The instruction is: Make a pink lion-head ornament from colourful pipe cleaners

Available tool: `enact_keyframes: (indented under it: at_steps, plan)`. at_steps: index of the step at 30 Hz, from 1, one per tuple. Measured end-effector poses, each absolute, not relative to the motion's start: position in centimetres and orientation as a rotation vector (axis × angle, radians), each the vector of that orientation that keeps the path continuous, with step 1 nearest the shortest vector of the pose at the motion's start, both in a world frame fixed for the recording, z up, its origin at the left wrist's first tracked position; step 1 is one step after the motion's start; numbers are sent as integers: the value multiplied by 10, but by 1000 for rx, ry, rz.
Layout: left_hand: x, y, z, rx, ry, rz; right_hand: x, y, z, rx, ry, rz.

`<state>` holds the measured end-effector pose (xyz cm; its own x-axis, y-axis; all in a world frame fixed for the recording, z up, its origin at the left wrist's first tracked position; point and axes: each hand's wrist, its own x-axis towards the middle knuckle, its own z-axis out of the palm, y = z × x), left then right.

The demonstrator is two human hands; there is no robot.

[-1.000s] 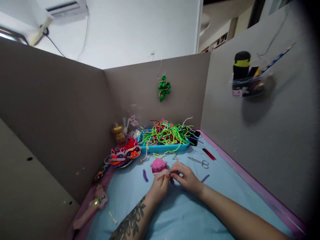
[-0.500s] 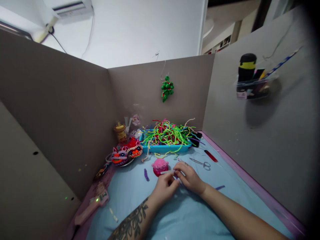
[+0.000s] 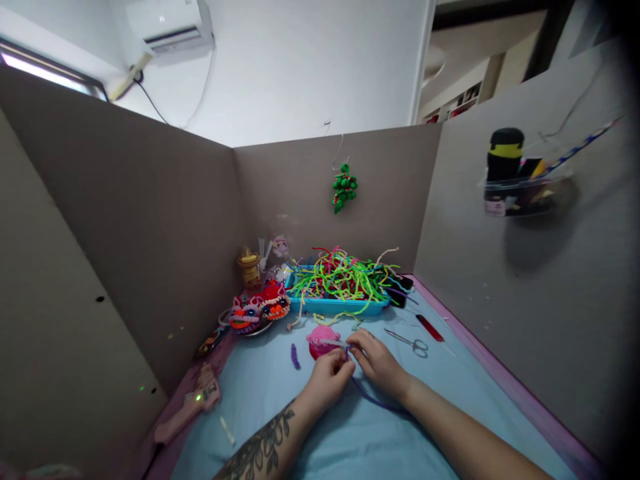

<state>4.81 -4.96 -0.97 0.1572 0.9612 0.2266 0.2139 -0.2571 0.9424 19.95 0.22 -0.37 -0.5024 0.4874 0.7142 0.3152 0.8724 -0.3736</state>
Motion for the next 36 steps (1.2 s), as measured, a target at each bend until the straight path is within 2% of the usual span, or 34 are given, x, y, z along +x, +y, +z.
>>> enact_keyframes:
  at_steps: [8, 12, 16, 36]
  plan:
    - [47, -51, -11, 1692, 1171, 1146, 202, -1, -1, -524, -2131, 305]
    - [45, -46, -14, 1760, 1242, 1227, 203, -4, 0, -514, -2107, 374]
    - [45, -43, -14, 1727, 1121, 1301, 204, -9, 3, -517, -2078, 411]
    - [43, -46, -9, 1658, 1053, 1259, 208, -7, 3, -492, -2083, 486]
